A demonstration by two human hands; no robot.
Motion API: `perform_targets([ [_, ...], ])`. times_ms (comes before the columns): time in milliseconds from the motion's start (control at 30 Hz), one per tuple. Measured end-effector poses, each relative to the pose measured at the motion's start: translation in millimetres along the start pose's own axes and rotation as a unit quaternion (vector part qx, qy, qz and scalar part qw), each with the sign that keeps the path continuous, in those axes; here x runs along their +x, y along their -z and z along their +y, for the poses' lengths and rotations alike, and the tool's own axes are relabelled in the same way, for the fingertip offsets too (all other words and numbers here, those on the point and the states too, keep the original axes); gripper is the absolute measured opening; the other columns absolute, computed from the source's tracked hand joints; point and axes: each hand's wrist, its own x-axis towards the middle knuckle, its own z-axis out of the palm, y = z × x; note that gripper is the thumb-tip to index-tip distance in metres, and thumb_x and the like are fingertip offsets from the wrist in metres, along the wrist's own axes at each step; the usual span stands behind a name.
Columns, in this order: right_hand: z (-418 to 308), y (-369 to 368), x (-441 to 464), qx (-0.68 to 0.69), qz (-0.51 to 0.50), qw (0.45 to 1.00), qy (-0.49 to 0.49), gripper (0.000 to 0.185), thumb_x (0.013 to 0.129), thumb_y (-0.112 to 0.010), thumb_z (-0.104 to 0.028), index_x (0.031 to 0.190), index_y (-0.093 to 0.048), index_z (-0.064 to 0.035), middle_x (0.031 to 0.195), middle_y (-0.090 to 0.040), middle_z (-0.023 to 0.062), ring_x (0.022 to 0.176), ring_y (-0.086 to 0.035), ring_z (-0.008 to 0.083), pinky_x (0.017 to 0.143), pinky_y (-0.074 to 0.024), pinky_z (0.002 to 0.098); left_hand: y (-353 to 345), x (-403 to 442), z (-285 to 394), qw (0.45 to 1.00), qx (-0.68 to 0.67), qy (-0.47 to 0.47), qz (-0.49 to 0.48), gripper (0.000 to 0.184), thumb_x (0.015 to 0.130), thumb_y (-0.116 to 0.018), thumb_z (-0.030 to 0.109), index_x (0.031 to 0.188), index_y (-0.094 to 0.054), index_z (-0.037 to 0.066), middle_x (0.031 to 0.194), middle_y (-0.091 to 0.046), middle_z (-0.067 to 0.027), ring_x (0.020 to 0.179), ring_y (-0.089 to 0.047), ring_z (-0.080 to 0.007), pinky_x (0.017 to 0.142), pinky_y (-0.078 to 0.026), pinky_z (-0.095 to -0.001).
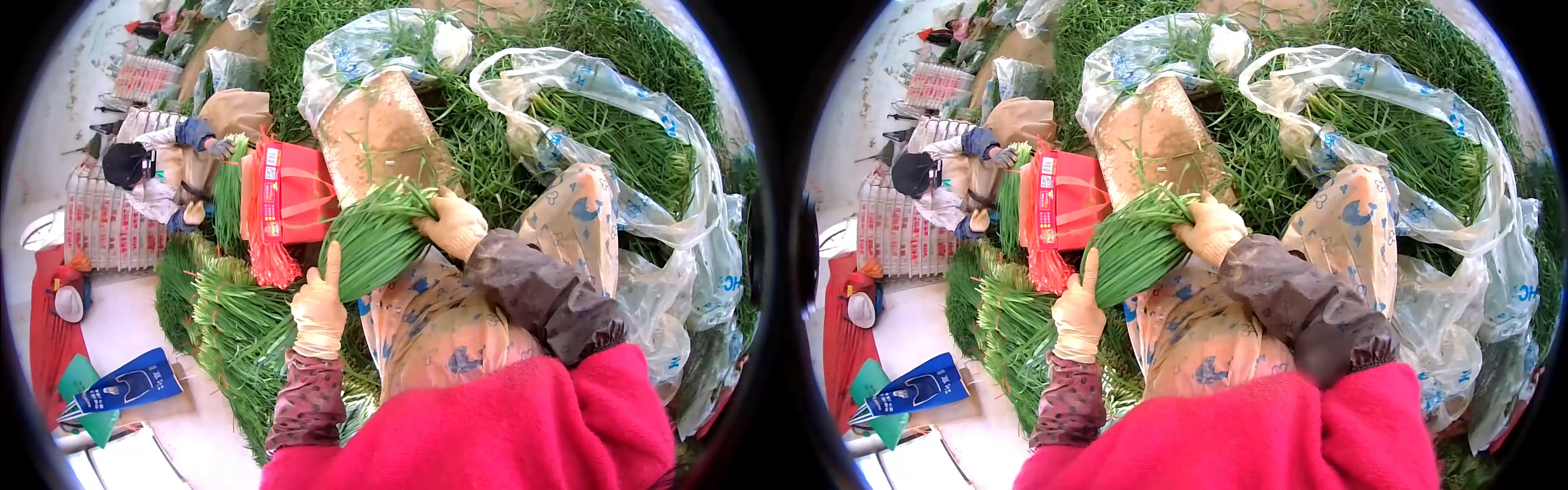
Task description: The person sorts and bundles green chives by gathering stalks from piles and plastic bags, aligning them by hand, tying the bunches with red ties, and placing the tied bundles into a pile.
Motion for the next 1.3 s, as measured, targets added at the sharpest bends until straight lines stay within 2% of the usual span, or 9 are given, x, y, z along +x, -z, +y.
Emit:
perform_targets([
  [333,97.0,21.2,27.3,-0.229,-0.14,0.939,-0.215,0.039,0.082,-0.068,-0.029,0.111,-0.062,-0.0028,0.12,-0.055,0.018,0.11,-0.058,0.0331,0.088,-0.0501,0.0426,18.6,-8.8,-23.5,0.995,0.065,-0.068,-0.045,0.095,0.069,-0.064,0.003,0.151,-0.023,0.028,0.088,-0.054,-0.0114,0.056,-0.058,-0.0233,0.051,-0.048,-0.0365],
  [433,72.2,43.5,2.8,-0.237,0.057,0.969,-0.043,0.054,0.075,-0.074,-0.039,0.11,-0.06,0.0003,0.124,-0.049,0.0242,0.107,-0.057,0.0387,0.087,-0.0491,0.0456,23.4,-11.3,-28.4,0.992,0.076,-0.093,-0.044,0.096,0.069,-0.065,0.003,0.151,-0.022,0.029,0.091,-0.055,-0.0121,0.056,-0.056,-0.023,0.053,-0.048,-0.0363],
  [533,15.8,70.8,4.0,-0.089,-0.224,0.97,0.032,0.067,0.074,-0.07,-0.05,0.118,-0.061,-0.0013,0.113,-0.063,0.0215,0.102,-0.063,0.033,0.087,-0.0502,0.04,26.4,-6.9,-26.6,0.99,0.066,-0.119,-0.027,0.095,0.069,-0.063,0.002,0.151,-0.023,0.029,0.099,-0.057,-0.0151,0.057,-0.056,-0.0232,0.053,-0.048,-0.0364],
  [700,-6.7,17.2,1.8,0.063,-0.145,0.953,0.259,0.048,0.081,-0.069,-0.04,0.115,-0.063,-0.0063,0.111,-0.066,0.0154,0.103,-0.063,0.03,0.089,-0.0477,0.0372,31.6,0.4,-17.6,0.987,0.047,-0.154,0.018,0.089,0.07,-0.06,0.002,0.149,-0.029,0.029,0.108,-0.059,-0.0194,0.06,-0.058,-0.0241,0.053,-0.048,-0.0367],
  [767,-9.7,12.9,-2.5,0.228,-0.153,0.953,0.127,0.034,0.086,-0.065,-0.032,0.109,-0.065,-0.0069,0.102,-0.067,0.0117,0.097,-0.064,0.0257,0.086,-0.0482,0.0345,35.7,0.1,-16.4,0.988,0.001,-0.15,0.022,0.089,0.069,-0.06,0.001,0.149,-0.03,0.029,0.108,-0.06,-0.0191,0.061,-0.057,-0.0254,0.056,-0.048,-0.0373],
  [1033,75.2,9.3,35.5,0.624,0.093,0.754,-0.184,0.022,0.097,-0.052,-0.022,0.088,-0.064,-0.0054,0.078,-0.062,0.0002,0.059,-0.052,0.0105,0.054,-0.0423,0.0247,45.7,-8.4,-21.6,0.986,-0.03,-0.161,0.024,0.092,0.064,-0.062,-0.001,0.146,-0.036,0.032,0.114,-0.058,-0.0171,0.065,-0.056,-0.0262,0.06,-0.048,-0.0382],
  [1100,150.5,15.9,53.0,0.794,-0.049,0.591,-0.133,0.023,0.096,-0.054,-0.024,0.085,-0.064,-0.0071,0.077,-0.061,0.001,0.054,-0.05,0.0112,0.051,-0.0399,0.0245,56.0,-11.4,-24.0,0.984,-0.049,-0.163,0.048,0.091,0.063,-0.062,-0.001,0.145,-0.039,0.032,0.114,-0.058,-0.0173,0.065,-0.056,-0.0263,0.061,-0.048,-0.0382],
  [1233,110.2,58.9,38.1,0.025,0.045,0.987,-0.153,0.032,0.087,-0.062,-0.034,0.098,-0.065,-0.0035,0.084,-0.066,0.0113,0.068,-0.063,0.0215,0.062,-0.0505,0.0332,58.6,-17.4,-35.5,0.983,-0.015,-0.176,0.048,0.087,0.065,-0.059,-0.001,0.144,-0.041,0.031,0.11,-0.059,-0.0177,0.063,-0.055,-0.0257,0.059,-0.048,-0.0374],
  [1300,66.7,59.2,22.0,-0.232,0.112,0.966,-0.012,0.038,0.084,-0.064,-0.037,0.101,-0.064,-0.0036,0.091,-0.067,0.016,0.087,-0.066,0.0291,0.079,-0.0518,0.0408,58.1,-14.7,-35.6,0.982,-0.01,-0.183,0.038,0.085,0.067,-0.058,-0.001,0.144,-0.041,0.031,0.109,-0.06,-0.0179,0.061,-0.054,-0.0252,0.058,-0.047,-0.037],
])
